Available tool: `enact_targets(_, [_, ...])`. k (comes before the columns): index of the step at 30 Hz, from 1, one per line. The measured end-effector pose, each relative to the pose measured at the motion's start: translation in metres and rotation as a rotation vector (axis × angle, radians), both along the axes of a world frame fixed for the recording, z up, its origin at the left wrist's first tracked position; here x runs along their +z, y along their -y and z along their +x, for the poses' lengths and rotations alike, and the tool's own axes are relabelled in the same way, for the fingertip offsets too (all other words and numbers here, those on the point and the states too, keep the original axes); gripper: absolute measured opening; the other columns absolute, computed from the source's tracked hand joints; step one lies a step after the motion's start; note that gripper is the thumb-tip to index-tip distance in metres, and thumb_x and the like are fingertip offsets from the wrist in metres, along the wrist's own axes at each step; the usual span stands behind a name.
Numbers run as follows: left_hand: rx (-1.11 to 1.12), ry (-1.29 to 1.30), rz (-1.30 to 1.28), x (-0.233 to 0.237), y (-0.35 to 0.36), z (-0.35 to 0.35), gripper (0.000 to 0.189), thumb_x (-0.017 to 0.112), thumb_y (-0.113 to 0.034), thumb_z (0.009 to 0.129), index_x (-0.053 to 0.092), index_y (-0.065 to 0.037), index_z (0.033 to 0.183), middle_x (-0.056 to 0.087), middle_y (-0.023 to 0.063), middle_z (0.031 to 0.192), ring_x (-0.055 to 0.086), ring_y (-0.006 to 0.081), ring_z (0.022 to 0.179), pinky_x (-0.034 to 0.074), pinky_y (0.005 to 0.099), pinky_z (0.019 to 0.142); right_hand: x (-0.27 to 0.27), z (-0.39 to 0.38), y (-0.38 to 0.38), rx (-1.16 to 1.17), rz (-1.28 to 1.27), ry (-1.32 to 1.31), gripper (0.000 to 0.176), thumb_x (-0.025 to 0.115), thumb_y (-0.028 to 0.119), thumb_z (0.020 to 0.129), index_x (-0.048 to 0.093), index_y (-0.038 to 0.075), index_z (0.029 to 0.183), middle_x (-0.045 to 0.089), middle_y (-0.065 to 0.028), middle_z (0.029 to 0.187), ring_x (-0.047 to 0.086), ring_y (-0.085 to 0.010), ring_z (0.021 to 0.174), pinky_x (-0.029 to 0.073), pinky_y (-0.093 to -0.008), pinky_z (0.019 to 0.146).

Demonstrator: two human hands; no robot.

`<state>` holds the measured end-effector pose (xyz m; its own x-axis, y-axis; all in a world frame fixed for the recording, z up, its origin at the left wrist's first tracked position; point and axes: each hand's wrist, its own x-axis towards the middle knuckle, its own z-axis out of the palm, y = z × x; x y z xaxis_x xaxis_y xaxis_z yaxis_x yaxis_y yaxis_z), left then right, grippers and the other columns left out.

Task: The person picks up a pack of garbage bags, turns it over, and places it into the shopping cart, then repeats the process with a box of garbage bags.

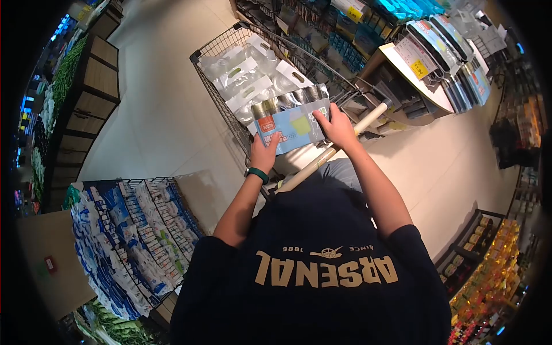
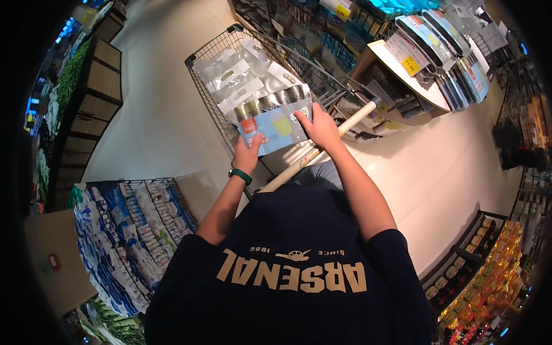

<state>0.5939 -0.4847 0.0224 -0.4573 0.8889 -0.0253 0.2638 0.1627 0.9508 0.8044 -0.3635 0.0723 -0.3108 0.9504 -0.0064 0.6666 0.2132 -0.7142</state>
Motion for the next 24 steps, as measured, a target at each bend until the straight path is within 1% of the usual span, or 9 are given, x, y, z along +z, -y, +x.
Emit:
enact_targets(2, [0.013,-0.115,0.008,-0.005,-0.001,-0.001,0.043,0.059,-0.041,0.093,0.060,0.000,0.105,0.069,0.0197,0.091,0.066,0.0360,0.086,0.051,0.0413,0.076,-0.001,0.000,0.002,-0.006,-0.004,0.005,0.056,0.057,0.053,0.090,0.054,0.000,0.107,0.067,-0.0272,0.090,0.063,-0.0450,0.090,0.048,-0.0498,0.079])
enact_targets(3, [0.015,-0.109,0.010,-0.008,-0.001,-0.003,0.043,0.059,-0.041,0.093,0.060,0.000,0.105,0.069,0.0197,0.091,0.066,0.0360,0.086,0.051,0.0413,0.076,-0.001,-0.001,0.004,-0.012,-0.017,-0.011,0.055,0.056,0.052,0.091,0.054,0.000,0.106,0.066,-0.0280,0.091,0.063,-0.0453,0.089,0.048,-0.0499,0.079])
enact_targets(6, [0.048,-0.038,-0.038,-0.011,0.005,-0.013,0.044,0.050,-0.042,0.098,0.060,0.000,0.104,0.067,0.0230,0.090,0.065,0.0394,0.086,0.049,0.0435,0.076,0.000,-0.004,0.012,-0.023,-0.054,-0.008,0.056,0.056,0.053,0.091,0.054,-0.001,0.106,0.066,-0.0287,0.091,0.063,-0.0456,0.089,0.048,-0.0500,0.079])
enact_targets(8, [0.037,-0.088,0.014,-0.013,0.010,-0.017,0.047,0.042,-0.042,0.101,0.060,0.002,0.103,0.066,0.0246,0.088,0.064,0.0404,0.086,0.048,0.0446,0.075,-0.005,-0.009,0.017,-0.036,-0.038,0.003,0.059,0.055,0.055,0.090,0.054,-0.002,0.104,0.066,-0.0285,0.091,0.063,-0.0463,0.089,0.047,-0.0514,0.079])
enact_targets(11, [0.055,-0.085,0.017,-0.017,0.018,-0.024,0.049,0.040,-0.042,0.102,0.060,0.002,0.097,0.065,0.0234,0.083,0.063,0.0405,0.081,0.047,0.0441,0.073,-0.002,-0.014,0.028,-0.041,-0.050,-0.018,0.053,0.053,0.052,0.092,0.053,0.001,0.102,0.065,-0.0293,0.088,0.062,-0.0477,0.087,0.046,-0.0532,0.078])
enact_targets(13, [0.045,-0.087,-0.016,-0.023,0.020,-0.028,0.050,0.039,-0.042,0.102,0.060,0.003,0.095,0.065,0.0231,0.081,0.062,0.0402,0.079,0.047,0.0439,0.072,-0.006,-0.012,0.029,-0.052,-0.056,-0.006,0.042,0.046,0.044,0.097,0.053,0.003,0.098,0.063,-0.0300,0.083,0.060,-0.0498,0.083,0.044,-0.0558,0.074])
enact_targets(17, [0.076,-0.014,-0.006,-0.032,0.027,-0.026,0.053,0.036,-0.043,0.103,0.061,0.003,0.094,0.065,0.0223,0.080,0.063,0.0376,0.077,0.047,0.0425,0.071,-0.017,-0.006,0.030,-0.053,0.034,-0.042,0.034,0.038,0.033,0.102,0.053,0.003,0.095,0.060,-0.0300,0.077,0.056,-0.0513,0.079,0.041,-0.0589,0.071])
enact_targets(19, [0.071,0.001,-0.010,-0.027,0.026,-0.022,0.055,0.035,-0.044,0.103,0.061,0.004,0.095,0.065,0.0217,0.081,0.063,0.0361,0.077,0.048,0.0415,0.072,-0.018,-0.004,0.029,-0.059,0.032,-0.042,0.034,0.039,0.033,0.101,0.054,0.003,0.094,0.060,-0.0297,0.078,0.056,-0.0509,0.079,0.041,-0.0586,0.071])
enact_targets(24, [0.132,0.122,-0.001,-0.026,0.030,-0.016,0.060,0.033,-0.046,0.104,0.063,0.006,0.101,0.068,0.0155,0.082,0.064,0.0248,0.078,0.048,0.0367,0.074,-0.015,0.001,0.030,-0.057,0.077,-0.054,0.034,0.041,0.031,0.101,0.057,0.003,0.092,0.061,-0.0282,0.079,0.057,-0.0496,0.078,0.043,-0.0572,0.071])
